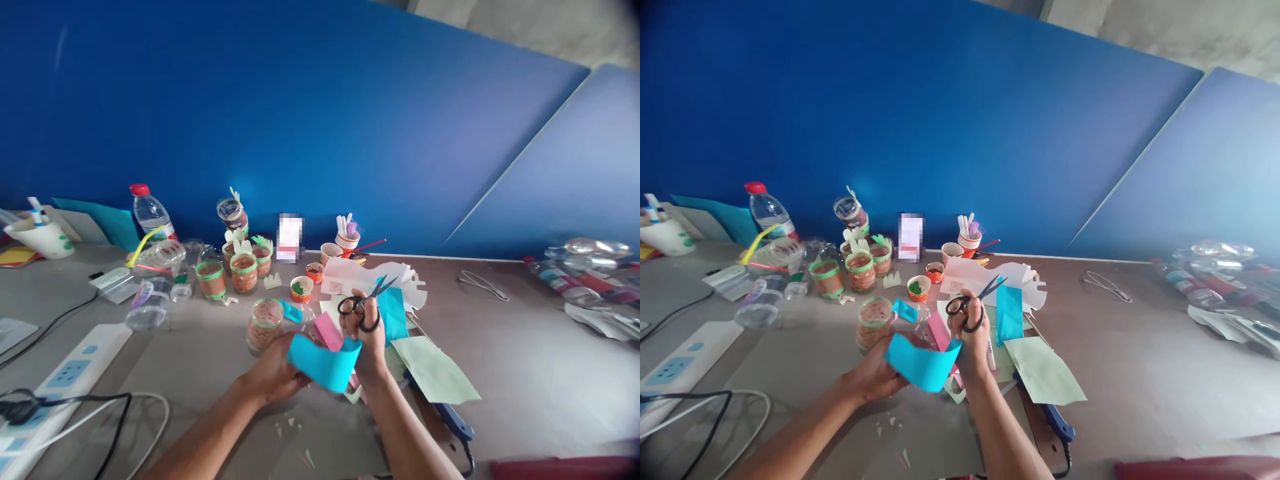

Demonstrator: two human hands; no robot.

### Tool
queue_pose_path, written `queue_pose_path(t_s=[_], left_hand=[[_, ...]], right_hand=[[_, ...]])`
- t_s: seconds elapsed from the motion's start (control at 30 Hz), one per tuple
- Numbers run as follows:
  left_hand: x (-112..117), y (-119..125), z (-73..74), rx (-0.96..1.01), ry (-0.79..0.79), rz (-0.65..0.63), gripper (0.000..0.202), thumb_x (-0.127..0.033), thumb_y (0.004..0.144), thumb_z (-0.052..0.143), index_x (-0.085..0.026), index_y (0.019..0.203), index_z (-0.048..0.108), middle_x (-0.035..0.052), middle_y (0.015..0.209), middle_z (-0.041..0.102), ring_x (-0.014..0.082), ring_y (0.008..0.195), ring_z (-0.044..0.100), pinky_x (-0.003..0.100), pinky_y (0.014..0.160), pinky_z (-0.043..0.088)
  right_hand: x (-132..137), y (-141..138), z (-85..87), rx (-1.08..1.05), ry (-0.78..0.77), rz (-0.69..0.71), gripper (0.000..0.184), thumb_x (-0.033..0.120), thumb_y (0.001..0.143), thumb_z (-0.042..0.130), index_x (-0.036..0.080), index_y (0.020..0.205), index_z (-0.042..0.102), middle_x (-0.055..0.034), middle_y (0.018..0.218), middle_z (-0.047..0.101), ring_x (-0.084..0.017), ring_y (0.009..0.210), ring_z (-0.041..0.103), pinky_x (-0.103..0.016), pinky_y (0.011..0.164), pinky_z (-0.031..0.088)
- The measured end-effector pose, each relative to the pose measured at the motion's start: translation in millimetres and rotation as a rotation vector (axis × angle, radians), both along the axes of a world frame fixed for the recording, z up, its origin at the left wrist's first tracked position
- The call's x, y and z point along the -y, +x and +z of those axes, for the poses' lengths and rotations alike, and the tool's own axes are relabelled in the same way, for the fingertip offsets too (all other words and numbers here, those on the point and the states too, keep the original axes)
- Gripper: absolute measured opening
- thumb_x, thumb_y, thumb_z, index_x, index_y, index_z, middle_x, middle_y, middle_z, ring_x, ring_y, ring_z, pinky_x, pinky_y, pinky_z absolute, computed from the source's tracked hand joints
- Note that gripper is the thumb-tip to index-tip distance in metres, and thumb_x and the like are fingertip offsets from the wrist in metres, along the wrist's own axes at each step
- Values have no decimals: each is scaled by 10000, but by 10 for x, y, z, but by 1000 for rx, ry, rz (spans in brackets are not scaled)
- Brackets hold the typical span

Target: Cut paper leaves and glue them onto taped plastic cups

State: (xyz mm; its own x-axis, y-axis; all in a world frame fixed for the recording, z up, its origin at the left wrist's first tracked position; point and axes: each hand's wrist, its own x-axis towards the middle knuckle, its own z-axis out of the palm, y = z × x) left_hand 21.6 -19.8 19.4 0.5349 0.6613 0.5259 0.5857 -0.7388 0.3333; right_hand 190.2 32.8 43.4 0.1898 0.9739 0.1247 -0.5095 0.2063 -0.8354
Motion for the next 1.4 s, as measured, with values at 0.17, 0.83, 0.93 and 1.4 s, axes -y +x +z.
queue_pose_path(t_s=[0.17, 0.83, 0.93, 1.4], left_hand=[[61, 46, 93, 118, 262, -10, 127, -142, 890, 513, -187, 989, 579, 48, 800, 665, 167, 704, 597, 299, 622, 505], [189, -795, 687, -164, 47, 404, 225, -194, 915, 486, -234, 934, 707, 51, 1025, 652, 216, 972, 551, 446, 984, 400], [178, -764, 629, -214, 14, 405, 221, -160, 897, 494, -223, 867, 704, 53, 1011, 648, 220, 976, 540, 492, 1032, 351], [80, -844, 616, -273, 61, 419, 234, -162, 905, 449, -213, 782, 641, 41, 916, 664, 209, 904, 556, 521, 1090, 265]], right_hand=[[-107, 209, 33, -174, 3, 84, 378, 569, 845, 573, 199, 911, 621, 42, 632, 614, -18, 292, 291, -195, 335, 288], [-232, 275, -74, -158, -20, 32, 499, 658, 792, 586, 192, 969, 593, 60, 553, 585, -33, 279, 316, -195, 302, 263], [-207, 261, -39, -160, -18, 40, 494, 651, 784, 606, 187, 955, 589, 62, 557, 580, -30, 277, 311, -201, 304, 267], [-202, 202, -30, -109, -18, 37, 534, 687, 762, 596, 181, 933, 592, 57, 534, 572, -24, 269, 283, -195, 291, 251]])
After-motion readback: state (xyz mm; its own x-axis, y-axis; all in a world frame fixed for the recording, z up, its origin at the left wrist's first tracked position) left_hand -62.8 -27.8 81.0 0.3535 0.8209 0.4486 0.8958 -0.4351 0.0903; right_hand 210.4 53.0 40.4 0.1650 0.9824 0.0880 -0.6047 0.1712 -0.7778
